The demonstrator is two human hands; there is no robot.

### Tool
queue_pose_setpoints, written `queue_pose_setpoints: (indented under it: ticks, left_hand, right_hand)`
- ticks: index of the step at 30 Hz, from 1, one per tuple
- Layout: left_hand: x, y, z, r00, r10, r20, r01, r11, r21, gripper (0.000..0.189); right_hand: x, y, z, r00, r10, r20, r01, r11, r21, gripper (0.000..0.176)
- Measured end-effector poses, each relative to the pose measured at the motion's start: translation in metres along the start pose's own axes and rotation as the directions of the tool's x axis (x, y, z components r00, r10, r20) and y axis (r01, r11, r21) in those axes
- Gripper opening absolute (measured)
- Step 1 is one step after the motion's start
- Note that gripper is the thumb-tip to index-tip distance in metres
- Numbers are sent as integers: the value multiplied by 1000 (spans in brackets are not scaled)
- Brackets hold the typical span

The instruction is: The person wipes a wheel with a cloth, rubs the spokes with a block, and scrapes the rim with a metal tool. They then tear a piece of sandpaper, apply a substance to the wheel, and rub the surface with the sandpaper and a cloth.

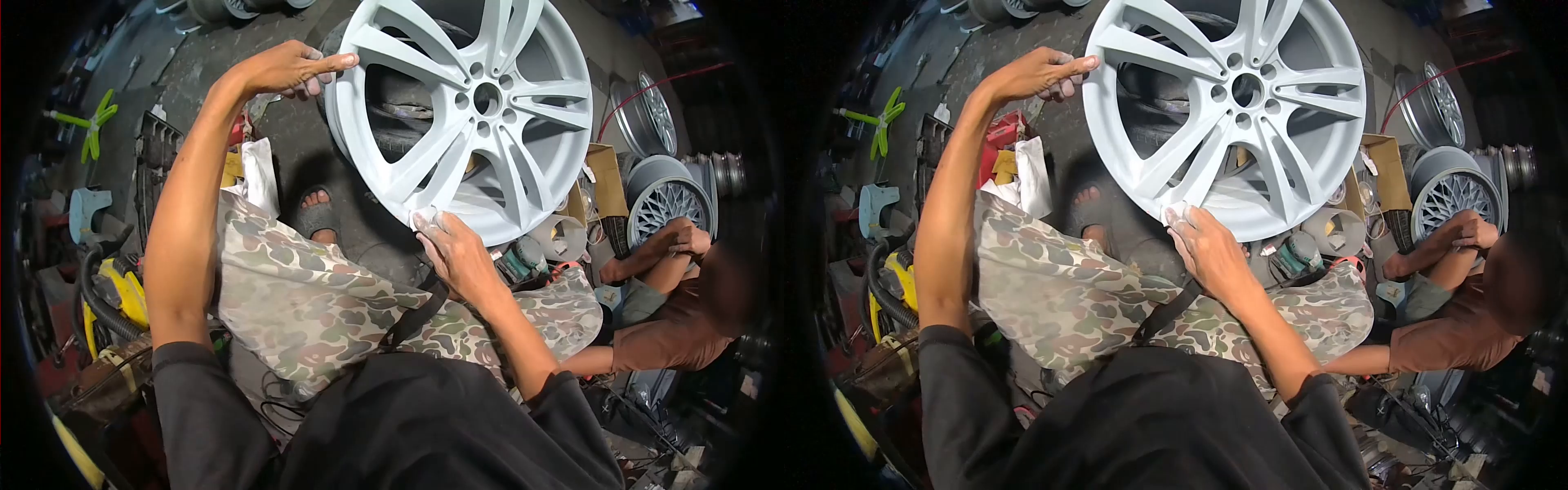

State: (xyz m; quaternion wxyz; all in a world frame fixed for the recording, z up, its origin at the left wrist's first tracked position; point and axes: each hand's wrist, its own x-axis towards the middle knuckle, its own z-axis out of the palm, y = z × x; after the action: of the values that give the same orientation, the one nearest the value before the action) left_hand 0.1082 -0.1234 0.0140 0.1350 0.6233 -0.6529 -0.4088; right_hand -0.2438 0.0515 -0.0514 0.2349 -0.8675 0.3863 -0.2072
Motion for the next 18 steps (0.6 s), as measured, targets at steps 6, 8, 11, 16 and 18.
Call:
queue_pose_setpoints:
  ticks: [6, 8, 11, 16, 18]
  left_hand:
    - [1, 9, 5, 1000, 0, -1, 0, 999, 49, 69]
    - [0, 10, 5, 1000, 16, -27, -15, 999, 39, 70]
    - [3, 3, 7, 1000, 7, 5, -7, 999, 44, 70]
    - [2, 9, 7, 1000, -12, -5, 12, 999, 50, 71]
    - [0, 11, 8, 1000, -10, -23, 11, 1000, 18, 72]
  right_hand:
    - [10, 8, 14, 999, -34, 1, 34, 999, -6, 47]
    - [-3, 7, 3, 996, -91, 22, 92, 993, -67, 56]
    - [-5, 4, -1, 998, -43, 52, 44, 999, -17, 61]
    - [-6, 1, 6, 997, -47, 53, 50, 997, -59, 67]
    - [-19, 5, 4, 995, -77, 56, 83, 991, -101, 67]
